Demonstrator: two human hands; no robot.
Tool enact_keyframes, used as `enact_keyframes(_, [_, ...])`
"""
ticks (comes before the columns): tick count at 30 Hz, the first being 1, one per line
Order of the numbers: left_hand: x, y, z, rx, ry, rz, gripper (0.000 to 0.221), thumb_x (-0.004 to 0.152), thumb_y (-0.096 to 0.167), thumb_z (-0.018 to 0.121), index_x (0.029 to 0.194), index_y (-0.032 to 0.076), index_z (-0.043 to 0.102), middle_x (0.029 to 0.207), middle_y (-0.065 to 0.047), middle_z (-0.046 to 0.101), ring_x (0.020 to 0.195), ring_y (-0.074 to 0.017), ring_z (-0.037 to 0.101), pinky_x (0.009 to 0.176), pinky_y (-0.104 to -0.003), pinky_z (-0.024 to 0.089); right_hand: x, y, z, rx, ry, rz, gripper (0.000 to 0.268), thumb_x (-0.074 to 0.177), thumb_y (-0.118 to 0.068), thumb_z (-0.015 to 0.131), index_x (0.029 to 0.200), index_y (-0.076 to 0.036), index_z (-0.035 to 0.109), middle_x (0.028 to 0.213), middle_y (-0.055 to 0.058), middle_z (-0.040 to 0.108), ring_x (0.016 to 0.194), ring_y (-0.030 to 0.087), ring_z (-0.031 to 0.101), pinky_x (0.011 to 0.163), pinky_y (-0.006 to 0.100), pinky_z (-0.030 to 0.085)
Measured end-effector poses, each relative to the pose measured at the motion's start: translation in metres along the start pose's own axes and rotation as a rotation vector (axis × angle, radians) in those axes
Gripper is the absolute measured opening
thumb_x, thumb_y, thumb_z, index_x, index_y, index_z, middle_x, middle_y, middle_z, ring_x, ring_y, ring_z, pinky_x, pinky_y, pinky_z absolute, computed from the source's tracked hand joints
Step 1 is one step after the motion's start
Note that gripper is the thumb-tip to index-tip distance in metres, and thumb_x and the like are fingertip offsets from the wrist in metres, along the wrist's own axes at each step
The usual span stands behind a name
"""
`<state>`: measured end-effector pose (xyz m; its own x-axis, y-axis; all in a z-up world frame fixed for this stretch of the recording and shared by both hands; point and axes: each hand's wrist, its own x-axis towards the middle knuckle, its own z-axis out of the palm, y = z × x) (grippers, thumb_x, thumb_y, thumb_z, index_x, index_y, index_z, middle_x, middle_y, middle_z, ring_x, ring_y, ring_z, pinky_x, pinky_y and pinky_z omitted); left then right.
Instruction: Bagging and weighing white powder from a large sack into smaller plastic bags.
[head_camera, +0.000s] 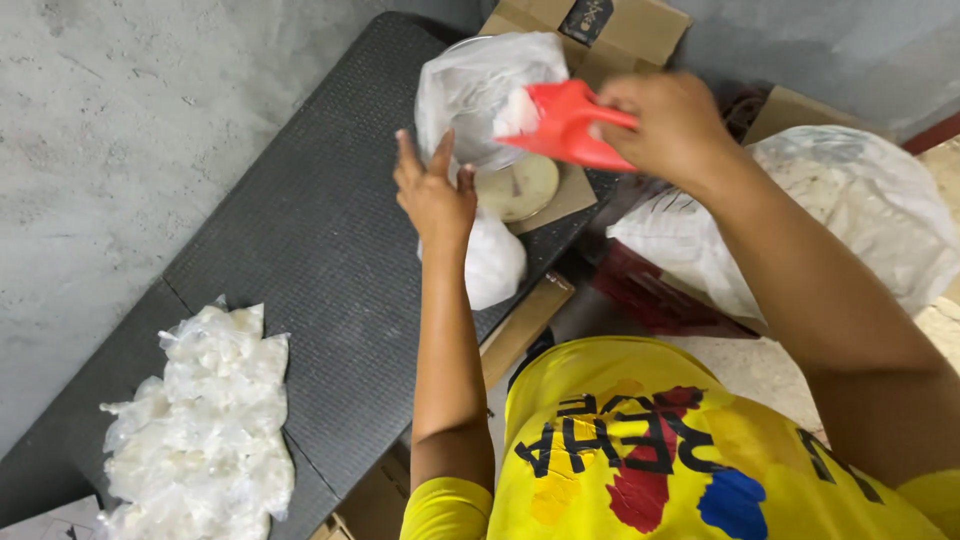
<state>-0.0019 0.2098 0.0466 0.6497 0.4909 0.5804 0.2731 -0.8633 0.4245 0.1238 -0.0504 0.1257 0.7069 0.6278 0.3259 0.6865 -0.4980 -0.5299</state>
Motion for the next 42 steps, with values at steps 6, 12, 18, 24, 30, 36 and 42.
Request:
enact_keyframes(6, [0.026, -0.023, 0.021, -0.083, -0.203, -0.067, 0.058, 0.078, 0.001, 0.072, 0.136, 0.008, 0.065, 0.145, -0.018, 0.056, 0.116, -0.0387, 0.066, 0.091, -0.046, 0.057, 0.073, -0.027, 0.064, -0.304, 0.087, -0.258, 0.038, 0.074, -0.014, 0.077, 0.112, -0.015, 0.079, 0.096, 0.015, 0.074, 0.091, 0.037, 0.071, 0.079, 0.045, 0.054])
enact_keyframes(12, [0.039, -0.024, 0.015, -0.132, -0.184, -0.015, 0.057, 0.078, 0.001, 0.072, 0.134, 0.007, 0.065, 0.142, -0.016, 0.058, 0.112, -0.0376, 0.069, 0.088, -0.044, 0.058, 0.071, -0.041, 0.069, -0.650, 0.080, -0.267, 0.015, 0.094, -0.013, 0.072, 0.107, -0.015, 0.078, 0.090, 0.010, 0.074, 0.092, 0.029, 0.072, 0.091, 0.044, 0.052])
enact_keyframes(18, [0.036, -0.019, 0.007, -0.216, -0.279, -0.058, 0.059, 0.079, 0.009, 0.078, 0.137, 0.008, 0.063, 0.141, -0.019, 0.055, 0.101, -0.0371, 0.071, 0.086, -0.044, 0.059, 0.044, -0.042, 0.050, -0.474, 0.012, -0.114, 0.027, 0.080, -0.014, 0.074, 0.107, -0.016, 0.079, 0.087, 0.014, 0.075, 0.083, 0.034, 0.071, 0.080, 0.048, 0.052])
enact_keyframes(24, [0.016, -0.010, 0.000, -0.283, -0.029, 0.052, 0.063, 0.083, 0.016, 0.084, 0.141, 0.009, 0.060, 0.153, -0.028, 0.042, 0.129, -0.0435, 0.057, 0.109, -0.047, 0.050, -0.008, -0.024, 0.021, 0.049, 0.161, 0.053, 0.024, 0.092, -0.015, 0.084, 0.109, -0.003, 0.072, 0.087, 0.016, 0.070, 0.070, 0.025, 0.065, 0.068, 0.035, 0.053])
enact_keyframes(30, [-0.017, 0.061, -0.018, -0.314, 0.038, 0.114, 0.065, 0.091, 0.014, 0.080, 0.150, 0.012, 0.054, 0.164, -0.027, 0.030, 0.148, -0.0455, 0.037, 0.122, -0.055, 0.033, -0.075, 0.027, -0.003, 0.608, 0.180, 0.233, 0.015, 0.099, -0.013, 0.079, 0.102, -0.002, 0.068, 0.087, -0.004, 0.066, 0.078, 0.001, 0.056, 0.069, 0.022, 0.047])
enact_keyframes(36, [-0.063, 0.140, 0.014, -0.500, -0.100, 0.258, 0.062, 0.093, 0.011, 0.078, 0.150, 0.013, 0.055, 0.164, -0.025, 0.034, 0.149, -0.0457, 0.039, 0.124, -0.053, 0.034, -0.152, 0.056, -0.054, 0.637, 0.257, 0.336, 0.016, 0.095, -0.015, 0.080, 0.094, -0.005, 0.068, 0.080, -0.007, 0.061, 0.073, 0.001, 0.053, 0.064, 0.022, 0.046])
enact_keyframes(42, [-0.115, 0.202, 0.045, -0.551, -0.272, 0.303, 0.064, 0.084, 0.009, 0.079, 0.145, 0.009, 0.058, 0.160, -0.029, 0.037, 0.143, -0.0490, 0.042, 0.120, -0.053, 0.035, -0.218, 0.069, -0.097, 0.716, 0.272, 0.462, 0.017, 0.093, -0.021, 0.078, 0.090, -0.006, 0.069, 0.077, -0.009, 0.063, 0.069, -0.001, 0.055, 0.060, 0.021, 0.047])
